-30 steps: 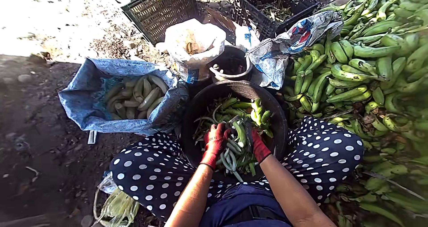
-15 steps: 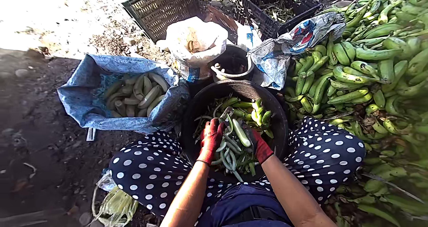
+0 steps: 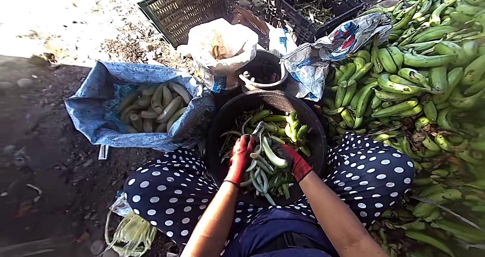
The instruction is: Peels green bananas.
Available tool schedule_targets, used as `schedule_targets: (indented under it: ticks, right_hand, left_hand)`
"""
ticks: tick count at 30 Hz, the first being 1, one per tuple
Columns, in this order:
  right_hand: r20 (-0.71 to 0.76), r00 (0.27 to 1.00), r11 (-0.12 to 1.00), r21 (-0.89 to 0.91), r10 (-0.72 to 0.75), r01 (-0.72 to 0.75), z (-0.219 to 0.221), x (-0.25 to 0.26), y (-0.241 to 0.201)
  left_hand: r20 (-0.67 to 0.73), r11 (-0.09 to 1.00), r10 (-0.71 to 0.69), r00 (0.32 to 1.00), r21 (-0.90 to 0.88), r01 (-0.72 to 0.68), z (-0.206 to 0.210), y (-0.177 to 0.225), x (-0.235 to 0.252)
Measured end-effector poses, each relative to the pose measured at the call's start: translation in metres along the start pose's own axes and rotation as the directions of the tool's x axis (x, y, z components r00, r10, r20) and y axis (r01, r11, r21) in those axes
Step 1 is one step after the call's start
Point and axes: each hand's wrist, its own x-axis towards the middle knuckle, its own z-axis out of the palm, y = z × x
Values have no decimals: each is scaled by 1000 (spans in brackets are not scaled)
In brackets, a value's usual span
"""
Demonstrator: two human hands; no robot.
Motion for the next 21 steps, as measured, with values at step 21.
schedule_targets:
  ticks: [21]
  right_hand:
    - [-524,809,934,-347,-266,82,20,10,-16]
  left_hand:
    - [140,993,97,985,52,-105,9,6,-12]
